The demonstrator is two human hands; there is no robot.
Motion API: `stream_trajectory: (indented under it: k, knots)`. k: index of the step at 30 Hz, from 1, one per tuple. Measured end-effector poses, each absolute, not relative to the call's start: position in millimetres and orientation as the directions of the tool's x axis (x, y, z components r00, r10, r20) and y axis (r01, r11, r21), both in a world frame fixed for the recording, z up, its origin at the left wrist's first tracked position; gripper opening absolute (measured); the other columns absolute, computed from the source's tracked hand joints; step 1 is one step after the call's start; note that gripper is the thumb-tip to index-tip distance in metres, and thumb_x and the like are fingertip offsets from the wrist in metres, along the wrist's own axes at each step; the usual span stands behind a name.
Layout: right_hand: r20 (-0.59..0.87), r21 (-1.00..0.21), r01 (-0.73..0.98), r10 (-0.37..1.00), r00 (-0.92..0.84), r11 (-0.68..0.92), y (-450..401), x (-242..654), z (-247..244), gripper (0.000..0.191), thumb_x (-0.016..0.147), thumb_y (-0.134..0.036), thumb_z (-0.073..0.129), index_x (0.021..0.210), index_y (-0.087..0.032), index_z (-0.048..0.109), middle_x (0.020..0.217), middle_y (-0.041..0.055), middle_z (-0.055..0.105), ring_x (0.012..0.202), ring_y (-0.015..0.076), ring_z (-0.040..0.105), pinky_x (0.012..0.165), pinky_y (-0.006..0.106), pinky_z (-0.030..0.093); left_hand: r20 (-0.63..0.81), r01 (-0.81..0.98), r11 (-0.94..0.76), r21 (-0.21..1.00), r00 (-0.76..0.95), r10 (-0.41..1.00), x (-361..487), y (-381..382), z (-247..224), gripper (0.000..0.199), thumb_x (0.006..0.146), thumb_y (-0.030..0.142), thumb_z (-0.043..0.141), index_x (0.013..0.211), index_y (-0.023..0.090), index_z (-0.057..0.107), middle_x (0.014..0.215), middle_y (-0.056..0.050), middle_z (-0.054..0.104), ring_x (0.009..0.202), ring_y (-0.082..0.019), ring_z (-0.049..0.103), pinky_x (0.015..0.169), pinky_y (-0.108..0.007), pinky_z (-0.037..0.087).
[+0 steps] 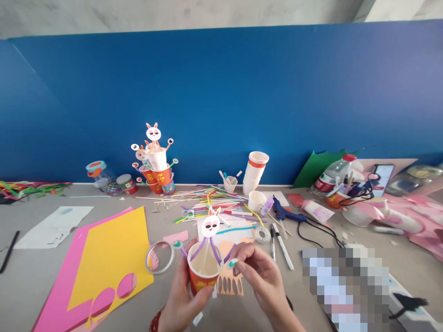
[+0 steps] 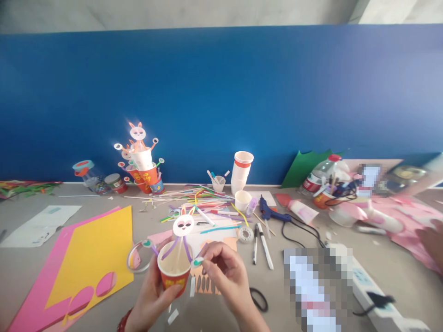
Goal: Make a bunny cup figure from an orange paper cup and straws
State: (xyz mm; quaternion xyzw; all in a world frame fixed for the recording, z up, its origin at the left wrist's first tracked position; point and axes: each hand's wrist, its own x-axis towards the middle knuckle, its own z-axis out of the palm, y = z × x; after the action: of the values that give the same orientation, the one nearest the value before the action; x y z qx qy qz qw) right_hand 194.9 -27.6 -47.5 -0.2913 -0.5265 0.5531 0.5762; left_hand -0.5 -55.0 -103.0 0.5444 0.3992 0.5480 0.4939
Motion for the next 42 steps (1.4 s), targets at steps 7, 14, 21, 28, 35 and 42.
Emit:
stream_trajectory:
  k: [7,14,21,28,35,42]
  knots:
    - [0.261,-0.919,-0.344,0.951,-0.166,0.192,-30,197,-51,0.012,0.089,-0.029,0.068,0.082,-0.02,0.064,0.083,0.0032,0.059,0.065,0.0132,0.053,0.06,0.024,0.043,0.192,-0.228,-0.167,0.959,0.093,0.977,2,-56,-102,0.076,0.079,0.03,0.073,0.146,0.027,0.037,0.153,-0.012,0.039,0.138,-0.036,0.04,0.11,-0.043,0.041]
    - [0.266,-0.951,-0.2,0.955,-0.131,0.237,-23,217,-39,0.012,0.09,-0.028,0.065,0.08,-0.021,0.063,0.075,0.0016,0.057,0.071,0.0156,0.053,0.063,0.024,0.042,0.134,-0.296,-0.108,0.949,0.069,0.989,1,-54,-99,0.075,0.079,0.032,0.073,0.144,0.026,0.037,0.146,-0.012,0.048,0.134,-0.035,0.046,0.106,-0.039,0.046]
    - [0.28,-0.958,0.004,0.941,-0.189,0.286,-9,215,-19,0.013,0.085,-0.022,0.063,0.073,-0.02,0.061,0.092,0.0067,0.059,0.086,0.0202,0.056,0.069,0.026,0.046,0.094,-0.211,-0.091,0.973,0.007,0.996,3,-51,-94,0.074,0.078,0.034,0.074,0.143,0.025,0.038,0.145,-0.013,0.049,0.13,-0.035,0.05,0.102,-0.04,0.049]
    - [0.295,-0.951,0.048,0.944,-0.148,0.305,-8,210,-28,0.012,0.084,-0.019,0.06,0.072,-0.02,0.058,0.092,0.0063,0.058,0.08,0.0182,0.057,0.065,0.026,0.046,0.046,-0.171,-0.049,0.984,-0.02,0.999,2,-51,-92,0.075,0.078,0.034,0.074,0.143,0.026,0.037,0.143,-0.012,0.051,0.127,-0.033,0.054,0.1,-0.038,0.051]
    - [0.347,-0.936,0.048,0.937,-0.051,0.349,-2,206,-30,0.013,0.085,-0.02,0.06,0.072,-0.02,0.057,0.087,0.0056,0.057,0.078,0.0186,0.055,0.06,0.026,0.046,0.006,-0.165,-0.011,0.986,-0.033,0.999,6,-51,-88,0.077,0.077,0.035,0.074,0.142,0.023,0.035,0.144,-0.014,0.049,0.126,-0.033,0.054,0.099,-0.038,0.05]
    - [0.373,-0.925,0.07,0.928,-0.007,0.372,-3,198,-32,0.015,0.085,-0.021,0.06,0.071,-0.021,0.057,0.085,0.0062,0.056,0.079,0.02,0.055,0.06,0.027,0.047,-0.018,-0.192,0.008,0.981,-0.05,0.999,8,-52,-88,0.072,0.077,0.035,0.074,0.138,0.025,0.038,0.144,-0.012,0.049,0.126,-0.03,0.054,0.099,-0.036,0.05]
